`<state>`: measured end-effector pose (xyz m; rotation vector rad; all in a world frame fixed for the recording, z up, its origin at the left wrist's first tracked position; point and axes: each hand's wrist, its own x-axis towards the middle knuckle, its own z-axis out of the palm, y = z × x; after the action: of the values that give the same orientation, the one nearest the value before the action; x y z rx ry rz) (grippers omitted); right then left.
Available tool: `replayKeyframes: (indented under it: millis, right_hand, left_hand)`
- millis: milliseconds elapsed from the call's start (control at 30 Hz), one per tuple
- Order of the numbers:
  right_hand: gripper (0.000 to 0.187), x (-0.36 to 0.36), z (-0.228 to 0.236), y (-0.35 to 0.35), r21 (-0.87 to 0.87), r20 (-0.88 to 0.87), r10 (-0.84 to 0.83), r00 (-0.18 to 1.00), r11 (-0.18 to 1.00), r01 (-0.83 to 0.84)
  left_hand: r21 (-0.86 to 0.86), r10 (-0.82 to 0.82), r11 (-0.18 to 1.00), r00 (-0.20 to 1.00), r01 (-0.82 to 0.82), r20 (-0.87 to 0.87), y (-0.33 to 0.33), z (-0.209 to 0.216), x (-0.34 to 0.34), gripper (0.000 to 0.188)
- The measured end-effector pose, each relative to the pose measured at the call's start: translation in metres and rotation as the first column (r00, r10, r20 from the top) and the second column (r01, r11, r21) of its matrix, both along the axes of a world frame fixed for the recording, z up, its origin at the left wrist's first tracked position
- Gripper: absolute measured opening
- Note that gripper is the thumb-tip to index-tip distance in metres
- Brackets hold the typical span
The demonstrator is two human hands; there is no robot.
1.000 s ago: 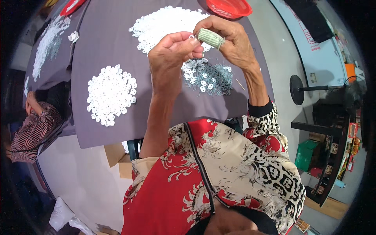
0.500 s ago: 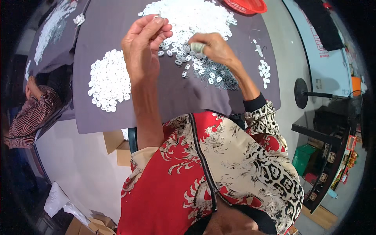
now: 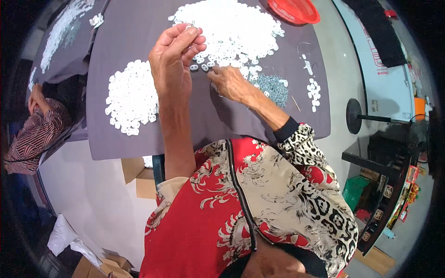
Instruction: The person counts small plastic or rubber parts by hand, placing them one by one into a handheld cylindrical holder.
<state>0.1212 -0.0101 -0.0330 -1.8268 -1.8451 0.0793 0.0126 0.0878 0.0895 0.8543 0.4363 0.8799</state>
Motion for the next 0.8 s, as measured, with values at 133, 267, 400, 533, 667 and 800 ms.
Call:
replayKeyframes:
  millis: [133, 267, 400, 533, 667, 800]
  right_hand:
    - [0.008, -0.001, 0.011, -0.006, -0.09, -0.092, -0.088, 0.992, 0.993, 0.079]
    - [0.018, 0.036, 0.052, -0.021, -0.216, -0.706, -0.269, 0.655, 0.963, 0.162]
    - [0.025, 0.046, 0.082, -0.032, -0.052, -0.98, -0.089, 0.177, 0.978, 0.204]
    - [0.025, 0.049, 0.103, -0.044, 0.053, -0.992, 0.03, 0.122, 0.98, 0.189]
    - [0.022, 0.055, 0.107, -0.051, 0.151, -0.987, 0.14, 0.076, 0.974, 0.168]
    - [0.02, 0.044, 0.122, -0.051, 0.195, -0.971, 0.158, 0.181, 0.958, 0.212]
  left_hand:
    - [-0.017, 0.001, 1.0, 1.0, -0.001, -0.006, -0.002, 0.001, -0.001, 0.023]
    - [-0.009, -0.031, 0.999, 0.999, 0.031, -0.022, -0.01, 0.001, 0.008, 0.022]
    - [-0.02, -0.123, 0.992, 0.992, 0.123, -0.007, -0.022, -0.002, 0.014, 0.023]
    - [0.0, -0.183, 0.983, 0.983, 0.183, -0.033, -0.035, -0.003, 0.019, 0.023]
    - [0.031, -0.21, 0.977, 0.975, 0.213, -0.069, -0.045, -0.004, 0.026, 0.022]
    - [0.092, -0.2, 0.974, 0.977, 0.206, -0.075, -0.051, -0.003, 0.028, 0.021]
